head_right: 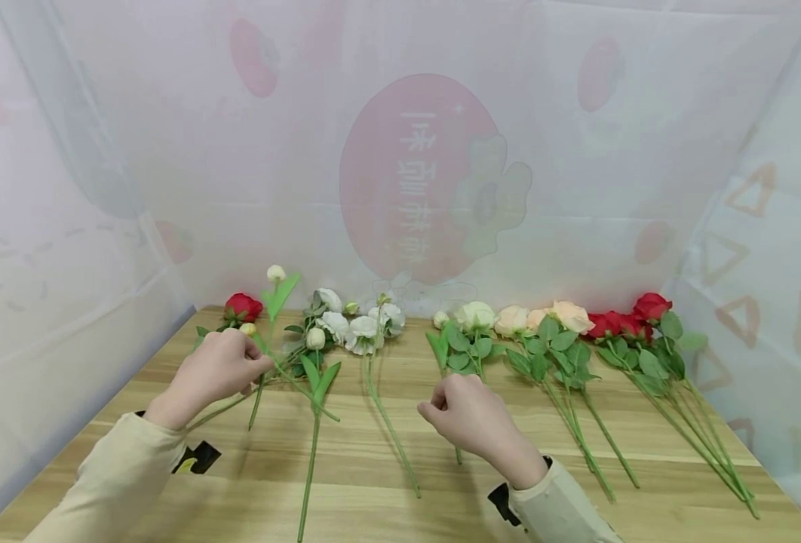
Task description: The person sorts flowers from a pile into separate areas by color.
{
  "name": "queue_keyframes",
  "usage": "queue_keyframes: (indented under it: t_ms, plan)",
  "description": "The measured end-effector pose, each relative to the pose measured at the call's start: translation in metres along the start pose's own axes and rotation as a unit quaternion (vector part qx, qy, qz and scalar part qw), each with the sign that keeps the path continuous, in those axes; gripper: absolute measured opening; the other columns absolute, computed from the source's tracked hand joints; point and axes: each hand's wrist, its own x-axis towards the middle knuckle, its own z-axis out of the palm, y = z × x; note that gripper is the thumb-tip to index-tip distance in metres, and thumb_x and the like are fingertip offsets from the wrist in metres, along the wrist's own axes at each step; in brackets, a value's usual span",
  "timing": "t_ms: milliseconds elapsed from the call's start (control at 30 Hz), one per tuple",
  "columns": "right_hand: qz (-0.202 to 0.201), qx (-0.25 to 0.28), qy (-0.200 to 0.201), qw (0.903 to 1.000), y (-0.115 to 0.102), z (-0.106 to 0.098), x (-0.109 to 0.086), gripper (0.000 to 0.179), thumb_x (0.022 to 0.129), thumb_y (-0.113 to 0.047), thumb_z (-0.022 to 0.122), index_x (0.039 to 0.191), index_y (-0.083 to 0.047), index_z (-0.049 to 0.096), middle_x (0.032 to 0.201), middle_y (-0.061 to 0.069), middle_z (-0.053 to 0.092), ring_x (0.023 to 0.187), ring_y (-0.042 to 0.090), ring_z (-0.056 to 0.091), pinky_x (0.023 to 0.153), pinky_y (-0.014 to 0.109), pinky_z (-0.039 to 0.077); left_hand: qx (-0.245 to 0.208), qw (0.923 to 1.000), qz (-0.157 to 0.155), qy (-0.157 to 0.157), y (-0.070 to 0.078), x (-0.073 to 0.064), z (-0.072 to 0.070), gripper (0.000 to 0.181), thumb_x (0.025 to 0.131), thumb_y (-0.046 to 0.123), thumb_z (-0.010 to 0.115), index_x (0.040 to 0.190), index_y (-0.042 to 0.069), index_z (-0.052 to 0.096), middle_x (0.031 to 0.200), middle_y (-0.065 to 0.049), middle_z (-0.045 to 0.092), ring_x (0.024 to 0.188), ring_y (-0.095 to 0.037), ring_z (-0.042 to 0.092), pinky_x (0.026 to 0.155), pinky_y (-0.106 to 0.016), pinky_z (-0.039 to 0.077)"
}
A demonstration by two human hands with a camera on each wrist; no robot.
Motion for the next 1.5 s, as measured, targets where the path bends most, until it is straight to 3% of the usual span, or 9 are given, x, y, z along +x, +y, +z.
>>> queue_keyframes:
  t_ms: [233,333,467,633,867,1033,1233,1400,1500]
  plan:
    - [-0.005,0.003,0.001,1.0000,0.001,-0.001,0.001,0.025,0.096,-0.026,0.066,0.072,-0.020,0.067,0.058,-0.008,0.056,0.050,0.010,0.051,0.051,0.031,0.044,-0.035,0.9982,0.018,0.044,0.007,-0.001,0.001,0.034,0.078,0.008,0.052,0.052,0.018,0.033,0.045,0.008,0.026,0.044,-0.008,0.023,0.044,-0.024,0.012]
    - [-0.006,0.014,-0.011,0.9998,0.000,-0.001,0.001,0.026,0.097,-0.027,0.065,0.072,-0.019,0.067,0.059,-0.008,0.058,0.051,0.012,0.054,0.052,0.032,0.046,-0.063,0.9954,0.041,0.060,0.012,-0.001,0.003,0.027,0.081,0.006,0.054,0.056,0.015,0.047,0.046,0.007,0.040,0.041,-0.008,0.040,0.042,-0.024,0.021]
    - [-0.006,0.048,-0.032,0.9983,-0.002,-0.001,0.001,0.025,0.098,-0.026,0.064,0.075,-0.018,0.069,0.062,-0.007,0.061,0.056,0.018,0.059,0.053,0.033,0.048,-0.125,0.9872,0.069,0.071,0.022,-0.005,0.009,0.015,0.087,0.007,0.058,0.075,0.008,0.066,0.060,0.004,0.061,0.048,-0.015,0.061,0.045,-0.028,0.044]
    - [-0.021,0.118,-0.037,0.9921,-0.010,0.000,-0.002,0.021,0.099,-0.030,0.062,0.086,-0.017,0.073,0.070,-0.004,0.064,0.064,0.021,0.063,0.056,0.035,0.052,-0.210,0.9689,0.108,0.074,0.041,-0.016,0.023,0.007,0.090,0.008,0.065,0.085,0.007,0.069,0.070,0.001,0.066,0.050,-0.014,0.061,0.049,-0.030,0.052]
    - [-0.050,0.236,-0.016,0.9703,-0.031,0.010,-0.010,0.023,0.098,-0.032,0.063,0.097,-0.012,0.074,0.084,0.003,0.068,0.072,0.023,0.064,0.059,0.039,0.055,-0.293,0.9305,0.212,0.061,0.064,-0.034,0.054,0.007,0.092,0.004,0.068,0.089,0.010,0.070,0.071,0.007,0.064,0.049,-0.009,0.059,0.045,-0.028,0.051]
    - [-0.042,0.284,0.021,0.9576,-0.041,0.014,-0.014,0.026,0.098,-0.033,0.063,0.101,-0.011,0.075,0.088,0.005,0.069,0.069,0.023,0.063,0.059,0.039,0.055,-0.284,0.9086,0.297,0.078,0.071,-0.042,0.072,0.006,0.093,0.005,0.067,0.089,0.009,0.070,0.073,0.009,0.065,0.054,-0.001,0.058,0.047,-0.022,0.050]
    - [-0.046,0.318,0.057,0.9452,-0.044,0.018,-0.015,0.025,0.097,-0.032,0.064,0.101,-0.010,0.075,0.090,0.008,0.069,0.073,0.024,0.063,0.060,0.037,0.055,-0.250,0.8810,0.390,0.096,0.078,-0.049,0.081,0.014,0.088,-0.003,0.068,0.085,0.011,0.067,0.074,0.010,0.064,0.060,0.007,0.054,0.051,-0.012,0.046]
    - [-0.062,0.313,0.076,0.9448,-0.043,0.020,-0.016,0.018,0.096,-0.026,0.067,0.098,-0.010,0.075,0.090,0.007,0.070,0.072,0.022,0.064,0.060,0.036,0.055,-0.221,0.8729,0.424,0.098,0.081,-0.053,0.086,0.018,0.087,-0.003,0.069,0.086,0.015,0.065,0.073,0.012,0.061,0.060,0.010,0.050,0.053,-0.009,0.043]
    - [-0.079,0.283,0.084,0.9522,-0.042,0.020,-0.015,0.015,0.095,-0.025,0.068,0.094,-0.012,0.075,0.087,0.003,0.070,0.066,0.021,0.062,0.056,0.033,0.053,-0.203,0.8718,0.436,0.095,0.081,-0.055,0.087,0.015,0.088,0.000,0.070,0.088,0.015,0.067,0.075,0.012,0.063,0.061,0.010,0.051,0.054,-0.008,0.043]
